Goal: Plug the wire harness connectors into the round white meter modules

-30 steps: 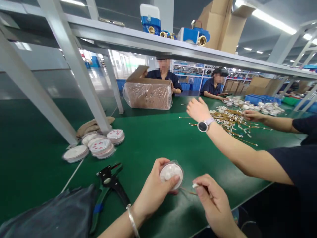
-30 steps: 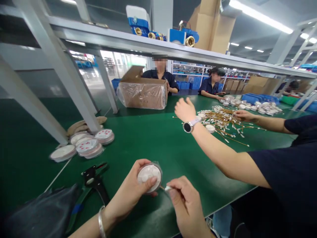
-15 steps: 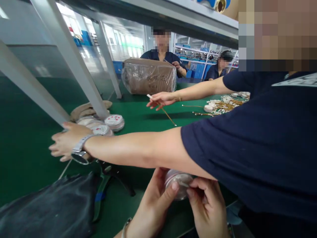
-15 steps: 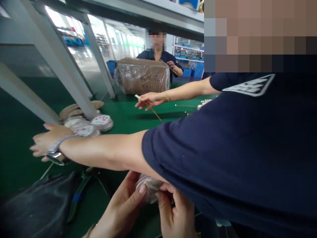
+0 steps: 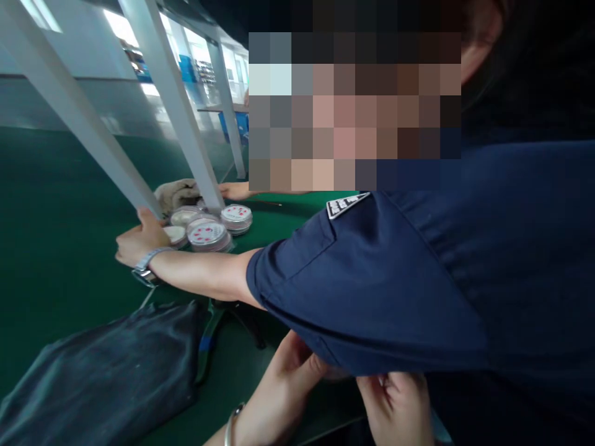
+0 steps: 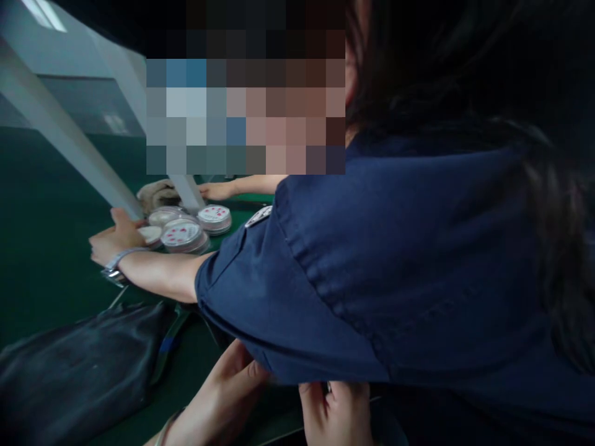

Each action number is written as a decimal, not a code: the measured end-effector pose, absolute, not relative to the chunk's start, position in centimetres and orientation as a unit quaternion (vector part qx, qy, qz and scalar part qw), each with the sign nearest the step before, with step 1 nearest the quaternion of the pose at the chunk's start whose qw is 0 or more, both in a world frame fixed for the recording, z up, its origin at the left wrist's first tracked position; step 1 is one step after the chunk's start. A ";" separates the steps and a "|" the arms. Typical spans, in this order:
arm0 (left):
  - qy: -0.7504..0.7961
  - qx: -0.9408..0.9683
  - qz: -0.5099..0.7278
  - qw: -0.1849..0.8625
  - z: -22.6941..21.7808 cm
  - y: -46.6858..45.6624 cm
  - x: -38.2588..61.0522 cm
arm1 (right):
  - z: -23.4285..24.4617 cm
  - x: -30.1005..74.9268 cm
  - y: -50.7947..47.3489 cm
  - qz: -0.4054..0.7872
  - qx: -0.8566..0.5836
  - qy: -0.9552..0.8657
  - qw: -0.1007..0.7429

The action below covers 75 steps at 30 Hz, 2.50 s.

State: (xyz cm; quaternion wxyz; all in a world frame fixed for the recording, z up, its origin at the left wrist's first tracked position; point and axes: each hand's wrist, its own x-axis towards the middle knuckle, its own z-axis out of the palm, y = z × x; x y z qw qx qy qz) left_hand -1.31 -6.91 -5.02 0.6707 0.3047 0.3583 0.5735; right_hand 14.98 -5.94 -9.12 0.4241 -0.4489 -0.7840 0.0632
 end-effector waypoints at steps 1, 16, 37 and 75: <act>0.365 0.291 0.572 0.675 -5.0 -7.4 -1.5 | -8.9 14.8 -6.1 0.072 -0.443 -0.786 0.425; 0.356 0.280 0.589 0.669 -4.5 -14.1 -2.8 | -6.1 12.7 -10.6 0.197 -0.318 -0.796 0.476; 0.417 0.466 0.559 0.545 -4.7 -13.8 -1.9 | -7.1 12.1 -11.3 0.235 -0.349 -0.687 0.593; 0.503 0.542 0.529 0.417 -4.7 -9.6 -0.1 | -7.3 14.2 -6.4 0.408 -0.321 -0.693 0.500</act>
